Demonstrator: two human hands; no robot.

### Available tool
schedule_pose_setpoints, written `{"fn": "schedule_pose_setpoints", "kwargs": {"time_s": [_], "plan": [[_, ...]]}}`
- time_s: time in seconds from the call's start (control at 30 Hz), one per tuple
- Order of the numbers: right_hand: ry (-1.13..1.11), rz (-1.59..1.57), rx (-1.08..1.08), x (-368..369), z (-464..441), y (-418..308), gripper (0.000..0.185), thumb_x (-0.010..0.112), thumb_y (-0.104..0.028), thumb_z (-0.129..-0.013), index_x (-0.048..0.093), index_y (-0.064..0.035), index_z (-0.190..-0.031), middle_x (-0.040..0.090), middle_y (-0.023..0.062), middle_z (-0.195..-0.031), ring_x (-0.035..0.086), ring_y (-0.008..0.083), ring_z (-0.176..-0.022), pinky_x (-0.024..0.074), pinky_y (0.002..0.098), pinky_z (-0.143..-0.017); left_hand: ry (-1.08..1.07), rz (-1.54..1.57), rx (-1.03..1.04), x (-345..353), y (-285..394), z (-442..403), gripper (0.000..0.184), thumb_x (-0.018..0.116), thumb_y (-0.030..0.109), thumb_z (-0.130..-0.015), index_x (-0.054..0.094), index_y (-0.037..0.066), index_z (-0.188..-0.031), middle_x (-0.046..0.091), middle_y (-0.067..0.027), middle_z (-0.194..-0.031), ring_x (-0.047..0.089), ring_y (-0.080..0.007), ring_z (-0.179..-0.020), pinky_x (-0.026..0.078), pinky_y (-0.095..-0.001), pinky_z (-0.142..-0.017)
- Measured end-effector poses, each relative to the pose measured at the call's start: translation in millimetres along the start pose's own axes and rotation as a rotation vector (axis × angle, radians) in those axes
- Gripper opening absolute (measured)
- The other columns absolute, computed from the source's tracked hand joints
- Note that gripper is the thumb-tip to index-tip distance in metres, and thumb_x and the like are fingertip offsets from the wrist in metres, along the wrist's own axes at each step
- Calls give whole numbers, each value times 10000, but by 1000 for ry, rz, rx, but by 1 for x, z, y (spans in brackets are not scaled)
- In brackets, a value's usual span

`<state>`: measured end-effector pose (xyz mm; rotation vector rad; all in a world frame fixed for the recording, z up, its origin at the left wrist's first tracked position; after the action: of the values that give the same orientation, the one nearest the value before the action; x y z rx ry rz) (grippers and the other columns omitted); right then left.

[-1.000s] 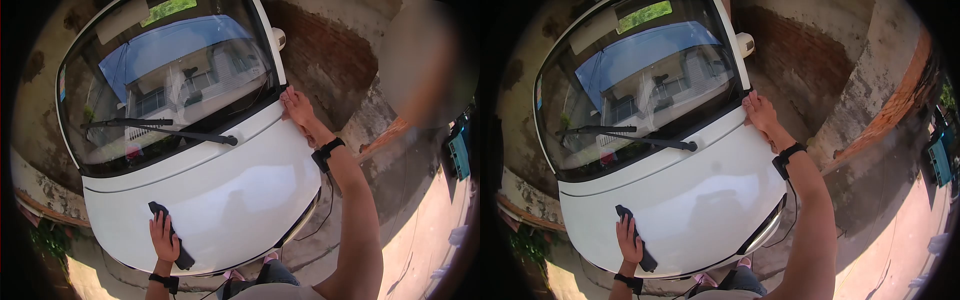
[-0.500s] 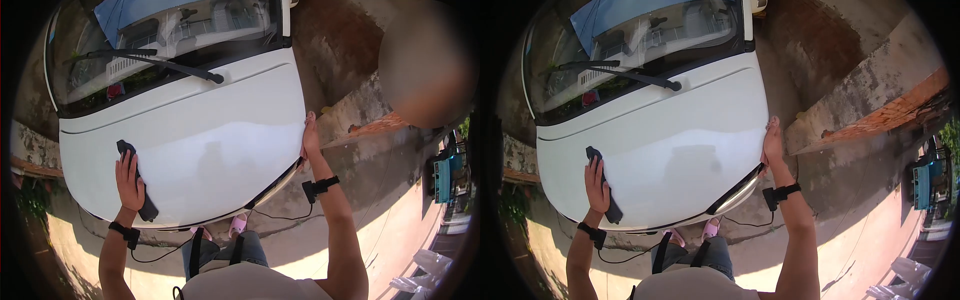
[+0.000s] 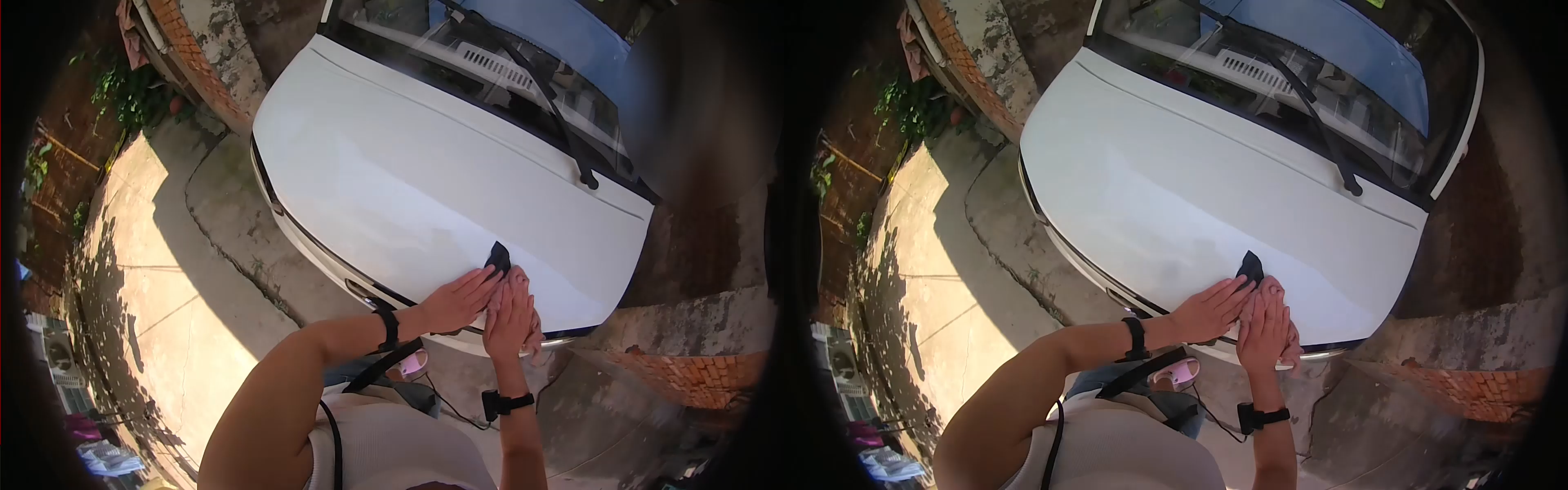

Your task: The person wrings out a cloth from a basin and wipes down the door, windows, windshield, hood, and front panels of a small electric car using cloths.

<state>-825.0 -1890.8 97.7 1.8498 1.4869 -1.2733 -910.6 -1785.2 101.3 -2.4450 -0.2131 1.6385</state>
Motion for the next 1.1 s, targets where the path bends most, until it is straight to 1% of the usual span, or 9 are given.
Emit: {"fn": "schedule_pose_setpoints", "kwargs": {"time_s": [0.13, 0.2, 0.43, 0.53, 0.7, 0.8, 0.9, 1.0, 1.1], "plan": [[-165, 242, -217, -16, 1, 8, 533, 443, -262, -970, 404, 5, -1430, 369, 249, -1495, 334, 440, -1398, 212, 608, -1138, 26, 161, -272, -13, -112, 81, 646, 499, 380, -912, 388, 53, -1458, 337, -160, -1536, 291, -322, -1432, 179, -463, -1193], [-154, 195, -66, -14, -14, 3, 549, 418, -245, -974, 350, 12, -1455, 334, 247, -1518, 307, 453, -1408, 190, 618, -1142, 43, 139, -513, -15, -180, 131, 638, 469, 373, -928, 360, 57, -1472, 320, -172, -1538, 278, -326, -1436, 170, -471, -1194], [-161, 177, -251, 30, -115, -68, 536, 374, -228, -990, 339, 17, -1465, 331, 271, -1506, 315, 451, -1402, 190, 596, -1152, 211, 14, -1117, 12, -331, 263, 597, 365, 270, -980, 233, 57, -1522, 233, -147, -1579, 188, -328, -1470, 105, -502, -1200], [-168, 170, -331, 50, -154, -110, 527, 375, -225, -990, 353, 12, -1460, 337, 279, -1498, 319, 447, -1399, 198, 590, -1151, 404, 167, -1323, 28, -284, 250, 626, 364, 263, -992, 182, -29, -1514, 168, -235, -1578, 111, -428, -1468, 85, -541, -1188], [-215, 118, -429, 59, -160, -124, 517, 384, -201, -998, 332, -12, -1476, 316, 236, -1525, 329, 461, -1381, 216, 605, -1127, 334, 396, -885, 34, -100, 141, 671, 545, 373, -914, 362, 27, -1459, 286, -200, -1544, 235, -432, -1435, 199, -581, -1147], [-255, 92, -459, 53, -160, -120, 531, 415, -202, -983, 340, -6, -1471, 336, 256, -1504, 339, 468, -1373, 213, 607, -1128, 390, 350, -884, 27, -118, 150, 663, 568, 384, -895, 405, 48, -1443, 312, -176, -1542, 242, -404, -1442, 195, -576, -1147], [-295, 114, -525, 44, -150, -92, 538, 438, -211, -972, 353, -5, -1462, 356, 265, -1488, 353, 476, -1363, 205, 609, -1131, 427, 306, -1225, 27, -176, 184, 665, 562, 309, -909, 348, 48, -1482, 269, -187, -1566, 211, -374, -1466, 127, -577, -1161], [-305, 88, -529, 24, -134, -79, 522, 425, -218, -977, 362, -4, -1449, 352, 243, -1505, 354, 475, -1363, 198, 617, -1129, 379, -49, -1542, 27, -246, 230, 586, 505, 296, -976, 356, 7, -1464, 273, -211, -1551, 171, -380, -1471, 133, -558, -1169], [-292, 9, -493, 20, -134, -82, 500, 405, -217, -984, 374, 1, -1433, 338, 224, -1526, 345, 472, -1371, 195, 628, -1124, 570, 143, -1612, 27, -207, 194, 639, 543, 249, -945, 308, -12, -1479, 257, -241, -1549, 175, -421, -1456, 141, -554, -1171]]}}
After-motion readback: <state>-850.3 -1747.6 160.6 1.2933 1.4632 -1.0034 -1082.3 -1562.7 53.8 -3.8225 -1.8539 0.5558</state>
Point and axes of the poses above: each hand's wrist, its own z-axis away from the middle knuckle, its own x-axis out of the palm, y = z × x, the point moved 5 cm from there along -z, towards the middle knuckle
